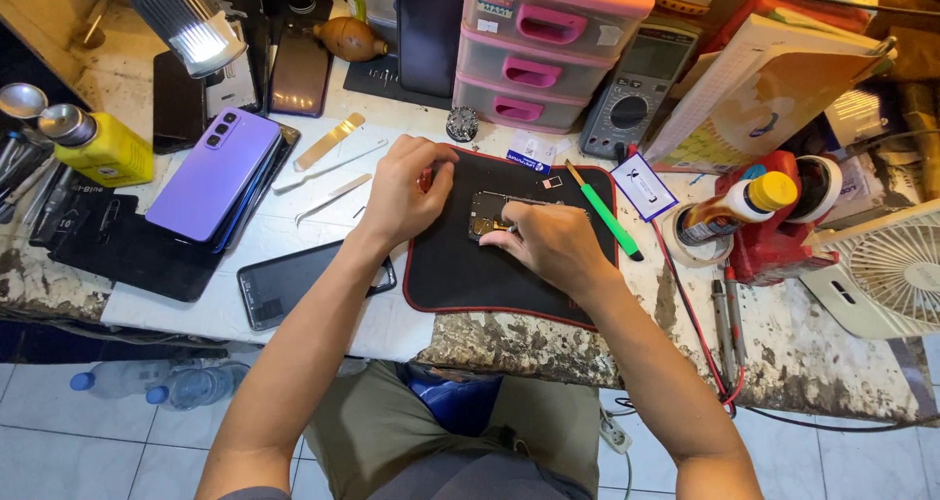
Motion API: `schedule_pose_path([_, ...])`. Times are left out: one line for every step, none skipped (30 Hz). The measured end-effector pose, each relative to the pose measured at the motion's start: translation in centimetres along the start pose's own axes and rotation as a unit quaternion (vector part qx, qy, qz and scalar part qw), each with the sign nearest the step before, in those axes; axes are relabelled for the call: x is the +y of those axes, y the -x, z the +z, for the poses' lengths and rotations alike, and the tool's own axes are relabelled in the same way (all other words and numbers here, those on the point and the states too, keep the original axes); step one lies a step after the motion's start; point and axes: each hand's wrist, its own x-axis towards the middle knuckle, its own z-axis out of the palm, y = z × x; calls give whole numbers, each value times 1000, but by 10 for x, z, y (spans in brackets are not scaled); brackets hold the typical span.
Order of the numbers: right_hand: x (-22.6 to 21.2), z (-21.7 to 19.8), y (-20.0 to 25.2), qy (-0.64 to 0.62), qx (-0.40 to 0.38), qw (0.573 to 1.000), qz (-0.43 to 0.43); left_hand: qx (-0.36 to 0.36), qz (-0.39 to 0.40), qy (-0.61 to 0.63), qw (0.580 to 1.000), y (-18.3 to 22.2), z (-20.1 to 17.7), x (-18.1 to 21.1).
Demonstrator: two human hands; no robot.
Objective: The person is disassembling or assembling a mobile phone, specifically working on internal screws and components at a repair bench.
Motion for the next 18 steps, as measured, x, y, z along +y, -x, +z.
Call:
schedule_pose_path([-3,-8,-5,2,-1,1000,0,0,1,2,1000,1,1,2])
schedule_pose_path([-6,-15,-12,-36,-25,999,5,-67,16,-2,998,1,-1,4])
schedule_pose_path([-10,-22,-19,-73,-49,996,10,-134,32,-5,991,2,-3,6])
schedule_pose_path([-18,-34,-25,-74,-48,996,5,-130,31,-8,991,0,-9,17])
schedule_pose_path([-26,-45,-30,-173,-106,978,58,-212,21,-11,977,-2,-14,29])
schedule_pose_path([-34,-58,-35,-267,-163,943,111,-293,12,-11,956,-4,-18,41])
schedule_pose_path([-24,-44,-25,-266,-163,944,109,-291,12,-12,957,-4,-18,42])
schedule_pose_path([-14,-30,-14,-192,-141,966,102,-329,-11,-23,944,-3,-17,42])
schedule_pose_path([-4,-15,-3,-116,-117,982,94,-367,-34,-34,929,-3,-16,43])
schedule_pose_path([-3,-11,-4,-115,-117,982,97,-369,-32,-32,928,-5,-16,45])
schedule_pose_path([-2,-7,-4,-60,-56,994,66,-372,-51,-40,926,-7,-15,46])
schedule_pose_path([0,-2,-6,-3,7,999,33,-376,-68,-49,923,-11,-14,47])
schedule_pose_path([-6,-16,-13,0,9,999,36,-378,-64,-48,922,-7,-10,41])
schedule_pose_path([-12,-31,-21,-110,-66,990,63,-380,-65,-71,920,-5,-7,34])
schedule_pose_path([-19,-46,-30,-219,-139,962,89,-382,-66,-95,917,-2,-5,28])
schedule_pose_path([-14,-39,-26,-216,-136,963,87,-381,-63,-96,918,-4,-4,29])
schedule_pose_path([-9,-33,-22,-213,-161,958,102,-382,-70,-101,916,-5,-3,30])
schedule_pose_path([-6,-26,-18,-210,-185,953,117,-384,-78,-107,914,-5,-3,32])
